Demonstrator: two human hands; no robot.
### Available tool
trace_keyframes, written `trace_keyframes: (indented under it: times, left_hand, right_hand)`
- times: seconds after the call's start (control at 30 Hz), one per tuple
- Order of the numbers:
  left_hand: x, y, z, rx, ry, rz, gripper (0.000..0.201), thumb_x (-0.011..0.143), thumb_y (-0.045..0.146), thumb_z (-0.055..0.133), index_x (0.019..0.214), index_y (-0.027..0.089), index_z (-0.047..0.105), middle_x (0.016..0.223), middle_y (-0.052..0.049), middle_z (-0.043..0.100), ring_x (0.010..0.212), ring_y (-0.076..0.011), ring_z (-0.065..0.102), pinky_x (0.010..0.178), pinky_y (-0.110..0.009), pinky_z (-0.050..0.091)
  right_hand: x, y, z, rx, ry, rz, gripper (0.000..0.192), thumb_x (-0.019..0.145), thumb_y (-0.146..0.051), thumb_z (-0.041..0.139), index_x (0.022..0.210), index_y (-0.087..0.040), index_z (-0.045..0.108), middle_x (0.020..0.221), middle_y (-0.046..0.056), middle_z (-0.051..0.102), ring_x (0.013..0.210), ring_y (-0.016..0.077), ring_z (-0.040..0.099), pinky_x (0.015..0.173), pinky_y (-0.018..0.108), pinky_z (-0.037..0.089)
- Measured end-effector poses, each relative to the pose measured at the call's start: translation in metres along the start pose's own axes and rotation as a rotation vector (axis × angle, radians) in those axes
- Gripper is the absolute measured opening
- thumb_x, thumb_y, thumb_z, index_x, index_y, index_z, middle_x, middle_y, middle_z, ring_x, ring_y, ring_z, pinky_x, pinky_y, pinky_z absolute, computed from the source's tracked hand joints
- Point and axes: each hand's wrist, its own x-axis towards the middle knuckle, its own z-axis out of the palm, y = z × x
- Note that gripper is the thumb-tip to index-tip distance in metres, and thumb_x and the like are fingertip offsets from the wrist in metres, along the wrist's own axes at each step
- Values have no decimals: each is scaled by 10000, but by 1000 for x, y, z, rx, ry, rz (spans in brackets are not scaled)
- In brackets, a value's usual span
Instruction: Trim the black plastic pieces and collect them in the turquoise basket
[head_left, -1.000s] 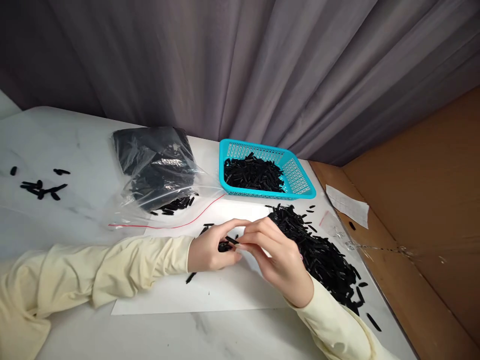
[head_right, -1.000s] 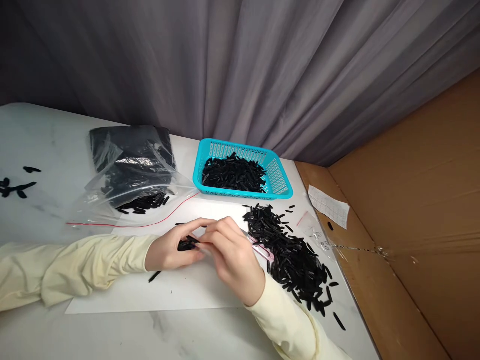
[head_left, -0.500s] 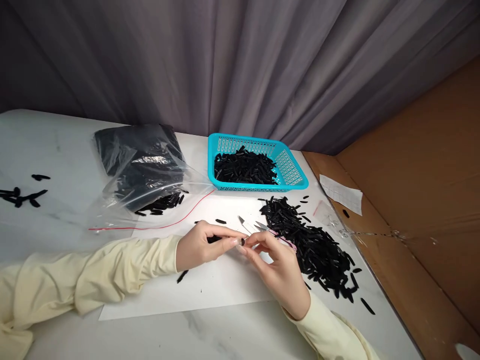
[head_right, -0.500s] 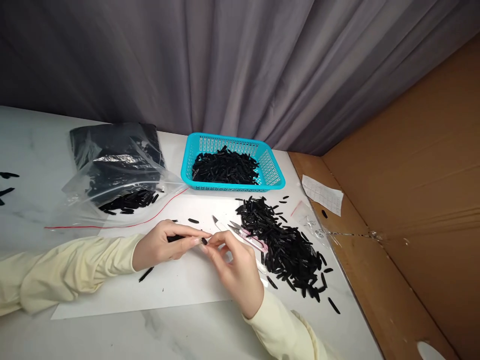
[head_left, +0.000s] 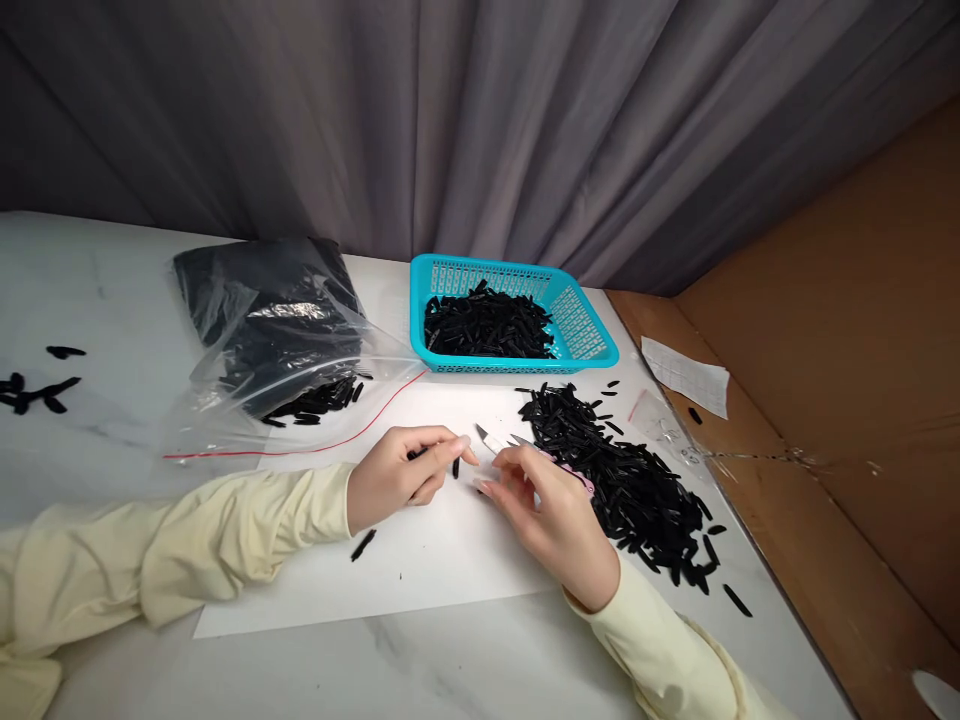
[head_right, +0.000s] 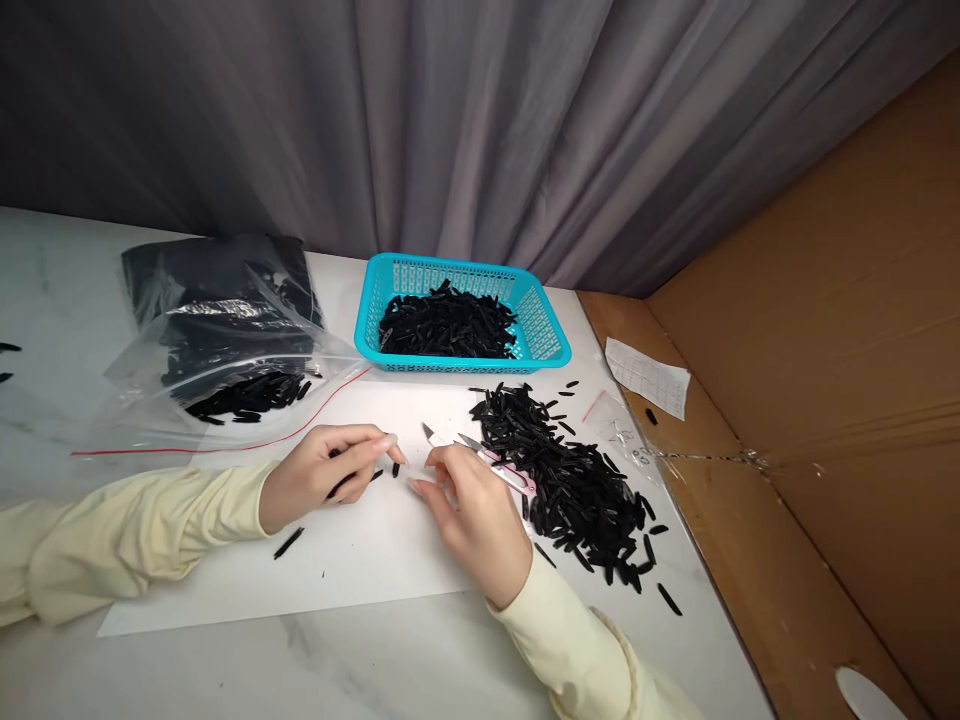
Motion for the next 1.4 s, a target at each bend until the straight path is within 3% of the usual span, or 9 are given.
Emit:
trace_keyframes:
  times: [0.17,0.37,0.43,0.6,0.77,0.9,1.17,1.4]
  left_hand:
    - [4,1,-3,-166,-10,-49,301,818,378,519,769,94,604,354,98,301,307,-32,218,338,-174,208]
    - [2,0,-3,-108,-47,-35,297,837,379,497,803,101,594,356,99,305,312,-33,223,340,-169,202]
    - [1,0,-2,-47,-52,-15,268,839,362,500,869,110,582,359,106,301,322,-36,228,347,-166,204]
    - [-3,-1,-1,123,-75,43,251,829,305,513,986,120,580,404,102,317,360,-47,265,353,-160,223]
    - [-3,-3,-1,261,-85,106,282,836,280,492,1042,110,584,436,82,373,377,-50,279,359,-169,235]
    - [-2,-4,-2,299,-50,101,285,837,278,493,1068,128,564,434,84,385,385,-58,302,373,-169,253]
    - [-4,-3,0,278,-27,68,330,829,289,512,1128,149,511,480,62,495,392,-65,334,387,-169,273]
    - [-2,-1,0,317,-64,118,317,830,269,492,1096,126,586,580,20,573,442,-71,405,425,-179,317]
  right_hand:
    - [3,6,-9,-36,-214,-46,136,794,-112,581,890,-171,505,871,59,523,664,148,512,596,273,431]
    - [3,7,-5,123,-172,-9,125,836,-90,452,756,-185,474,761,34,516,674,157,491,615,297,414]
    - [3,5,-4,321,-176,114,96,848,-160,471,756,-183,482,699,13,514,617,137,475,567,276,406]
    - [6,-1,1,1083,-238,485,177,806,-336,584,785,-180,504,642,-16,536,457,79,439,389,204,363]
    - [7,4,9,1442,-201,608,222,693,-238,718,853,-177,576,661,-26,577,516,67,504,479,196,435]
    - [7,7,11,1502,-211,582,259,698,-200,710,935,-185,605,683,-21,610,558,71,549,547,205,456]
    - [7,4,8,1482,-211,560,250,686,-207,716,922,-189,636,781,18,654,701,125,617,715,283,486]
    - [7,3,9,1464,-249,516,199,691,-184,717,887,-171,685,743,11,667,611,78,563,663,238,464]
